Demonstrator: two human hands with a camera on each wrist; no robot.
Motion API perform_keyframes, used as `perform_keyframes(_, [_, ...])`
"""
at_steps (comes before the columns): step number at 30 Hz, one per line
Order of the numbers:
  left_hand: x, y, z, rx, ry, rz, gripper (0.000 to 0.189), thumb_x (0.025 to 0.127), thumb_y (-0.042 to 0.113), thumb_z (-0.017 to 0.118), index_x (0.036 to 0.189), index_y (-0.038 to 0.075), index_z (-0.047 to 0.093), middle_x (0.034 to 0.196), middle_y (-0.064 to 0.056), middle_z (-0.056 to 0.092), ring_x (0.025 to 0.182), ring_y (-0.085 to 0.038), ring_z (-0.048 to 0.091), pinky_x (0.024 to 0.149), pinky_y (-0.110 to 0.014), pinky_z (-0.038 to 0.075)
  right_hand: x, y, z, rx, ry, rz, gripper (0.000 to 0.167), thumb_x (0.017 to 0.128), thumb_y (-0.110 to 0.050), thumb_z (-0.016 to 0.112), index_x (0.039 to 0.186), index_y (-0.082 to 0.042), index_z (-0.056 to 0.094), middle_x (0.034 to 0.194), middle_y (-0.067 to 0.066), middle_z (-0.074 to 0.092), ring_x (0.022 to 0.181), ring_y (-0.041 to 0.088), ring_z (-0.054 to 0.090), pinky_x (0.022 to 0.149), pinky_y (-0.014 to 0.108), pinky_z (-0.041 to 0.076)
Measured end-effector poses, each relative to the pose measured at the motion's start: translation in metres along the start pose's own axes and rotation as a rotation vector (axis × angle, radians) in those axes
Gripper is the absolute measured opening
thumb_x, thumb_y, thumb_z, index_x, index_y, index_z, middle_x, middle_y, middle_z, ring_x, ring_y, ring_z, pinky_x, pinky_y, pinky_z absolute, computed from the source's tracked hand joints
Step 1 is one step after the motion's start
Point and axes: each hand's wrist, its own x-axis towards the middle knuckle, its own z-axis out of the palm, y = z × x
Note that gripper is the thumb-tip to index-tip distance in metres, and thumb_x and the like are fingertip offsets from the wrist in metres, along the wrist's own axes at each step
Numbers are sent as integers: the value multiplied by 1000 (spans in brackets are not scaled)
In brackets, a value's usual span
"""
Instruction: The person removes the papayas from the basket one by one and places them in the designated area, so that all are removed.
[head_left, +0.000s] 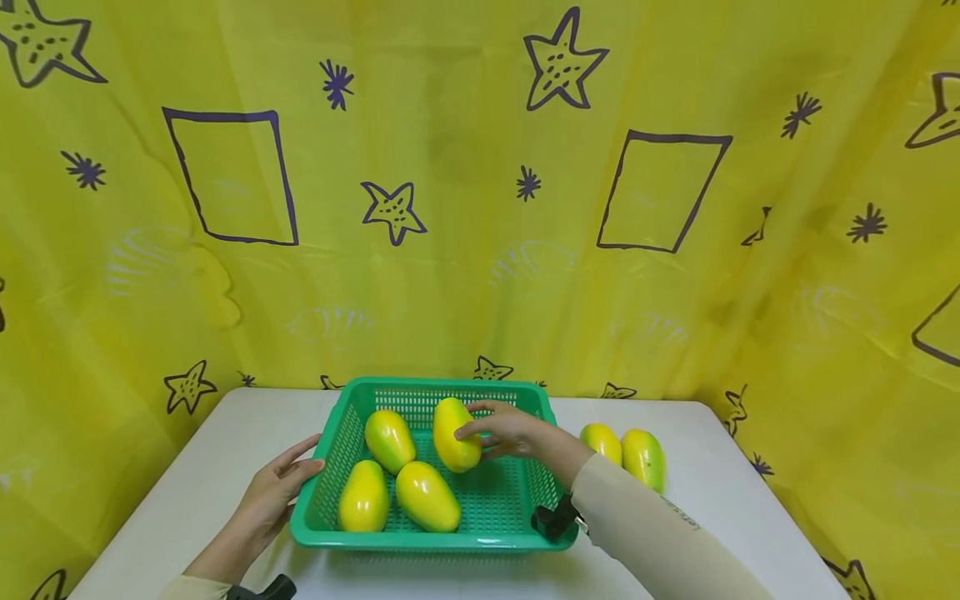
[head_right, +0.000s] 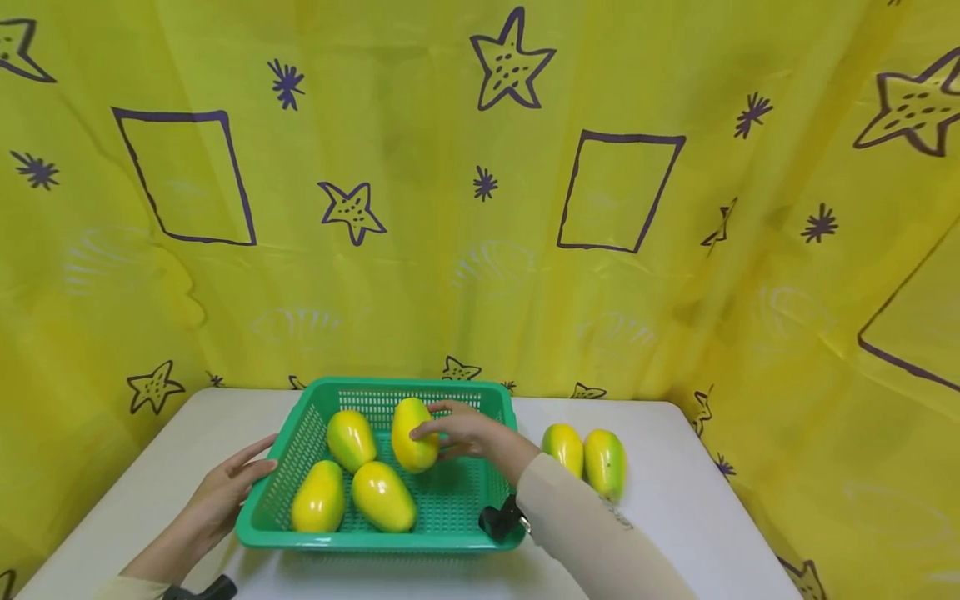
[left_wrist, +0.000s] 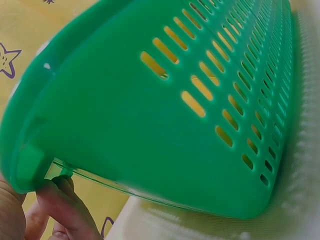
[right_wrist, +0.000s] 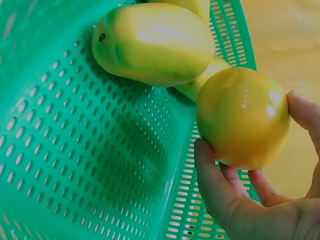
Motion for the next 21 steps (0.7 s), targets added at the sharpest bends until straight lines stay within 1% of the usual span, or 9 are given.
perform_keyframes(4, [0, 0, 0, 0, -12, 0, 74, 92, 35, 69, 153, 12, 33, 106, 0, 66, 90, -10, 68, 76, -33, 60, -9, -1, -3, -3, -20, -7, 70, 83, -11, 75, 144, -4, 42, 131, 23, 51, 111, 42, 60, 89, 52, 56])
perform_keyframes(9, [-1, 1, -1, -6, -11, -1, 74, 92, 34, 69, 153, 13, 33, 104, 1, 66, 89, -10, 68, 75, -33, 60, -19, -2, -9, 0, -31, -6, 70, 82, -10, 75, 144, -4, 41, 126, 22, 54, 104, 35, 64, 90, 54, 55])
perform_keyframes(14, [-1, 1, -1, -12, -15, 2, 73, 93, 32, 68, 154, 13, 32, 103, 3, 66, 88, -10, 68, 76, -33, 60, -28, -2, -17, -1, -34, -14, 70, 83, -9, 75, 143, -4, 40, 126, 22, 55, 98, 30, 66, 88, 54, 55])
perform_keyframes(18, [0, 1, -1, -15, -18, 2, 73, 93, 32, 68, 154, 12, 32, 103, 3, 66, 88, -10, 68, 76, -33, 60, -36, -2, -23, -7, -31, -9, 70, 83, -8, 75, 143, -4, 40, 129, 22, 54, 98, 30, 66, 87, 54, 56])
perform_keyframes(21, [-1, 2, -1, -10, -20, 3, 74, 93, 32, 68, 154, 12, 32, 103, 3, 66, 89, -10, 68, 75, -33, 60, -42, -1, -27, -9, -35, -7, 72, 83, -8, 75, 145, -3, 38, 131, 22, 53, 102, 30, 66, 88, 54, 55])
